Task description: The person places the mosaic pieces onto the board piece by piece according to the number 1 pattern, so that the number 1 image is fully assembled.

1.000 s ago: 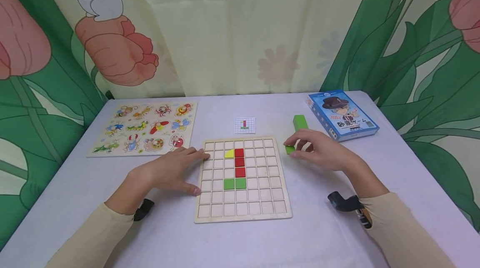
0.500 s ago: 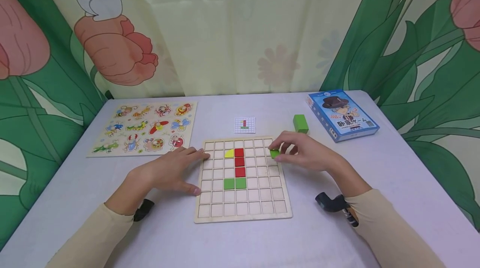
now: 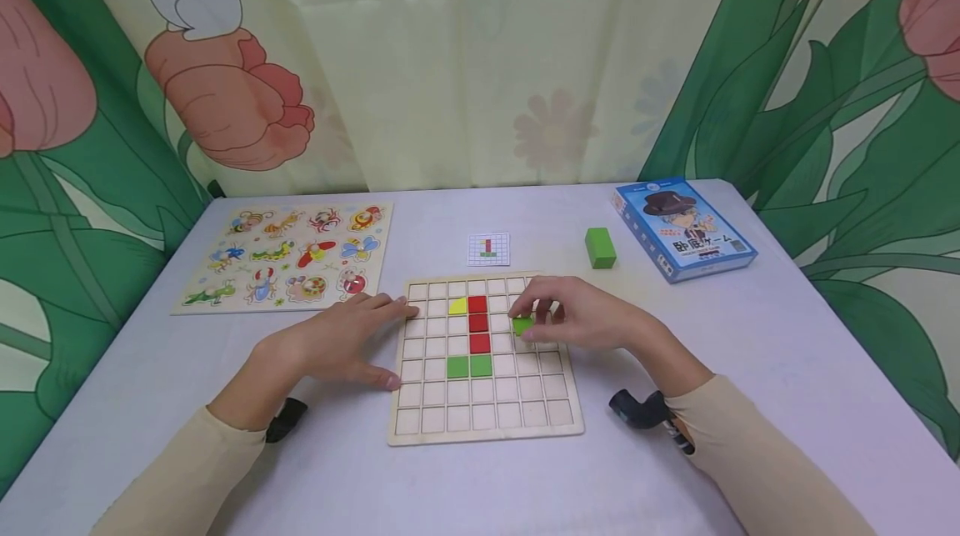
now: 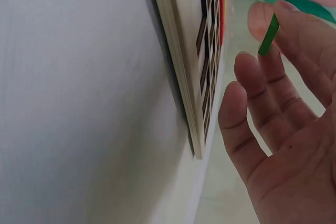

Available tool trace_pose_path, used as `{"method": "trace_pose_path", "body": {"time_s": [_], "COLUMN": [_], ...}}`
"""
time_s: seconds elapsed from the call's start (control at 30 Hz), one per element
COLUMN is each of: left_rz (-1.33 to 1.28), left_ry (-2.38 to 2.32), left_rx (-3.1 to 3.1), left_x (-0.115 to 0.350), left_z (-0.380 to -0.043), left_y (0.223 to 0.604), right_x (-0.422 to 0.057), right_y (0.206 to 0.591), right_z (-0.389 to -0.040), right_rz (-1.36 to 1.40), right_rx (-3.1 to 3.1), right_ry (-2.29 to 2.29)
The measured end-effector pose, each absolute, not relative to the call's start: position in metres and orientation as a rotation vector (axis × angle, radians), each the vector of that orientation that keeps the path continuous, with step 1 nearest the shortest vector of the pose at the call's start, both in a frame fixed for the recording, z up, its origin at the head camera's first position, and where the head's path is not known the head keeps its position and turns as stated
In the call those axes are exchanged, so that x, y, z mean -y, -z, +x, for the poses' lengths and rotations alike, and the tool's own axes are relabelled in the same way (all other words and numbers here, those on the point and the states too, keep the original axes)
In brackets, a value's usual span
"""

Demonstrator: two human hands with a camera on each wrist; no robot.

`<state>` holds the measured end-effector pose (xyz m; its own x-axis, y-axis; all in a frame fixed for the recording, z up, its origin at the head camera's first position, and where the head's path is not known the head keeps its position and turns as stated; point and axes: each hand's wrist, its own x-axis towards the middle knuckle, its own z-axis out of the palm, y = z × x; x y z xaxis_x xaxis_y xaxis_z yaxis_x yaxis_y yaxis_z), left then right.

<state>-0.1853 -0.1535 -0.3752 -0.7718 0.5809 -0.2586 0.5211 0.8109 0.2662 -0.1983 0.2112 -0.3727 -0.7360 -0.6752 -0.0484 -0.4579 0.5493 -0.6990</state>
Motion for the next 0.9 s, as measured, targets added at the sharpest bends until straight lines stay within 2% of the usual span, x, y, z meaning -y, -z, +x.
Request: {"method": "trace_pose_path", "body": {"time_s": [0.57, 0.9], "left_rz": [0.842, 0.833], "left_ry": [-0.248, -0.249], "left_rx": [-2.655, -2.665], "left_x": [0.151, 0.151], "left_z": [-0.185, -0.184], "left_y": [0.375, 0.374], "right_x": [-0.185, -0.180], "right_y": [0.383, 0.377], "right_z": [-0.192, -0.188], "right_rz": [-1.020, -0.973], "right_rx": [-2.421, -2.423], "right_ry": [0.871, 0.845]}}
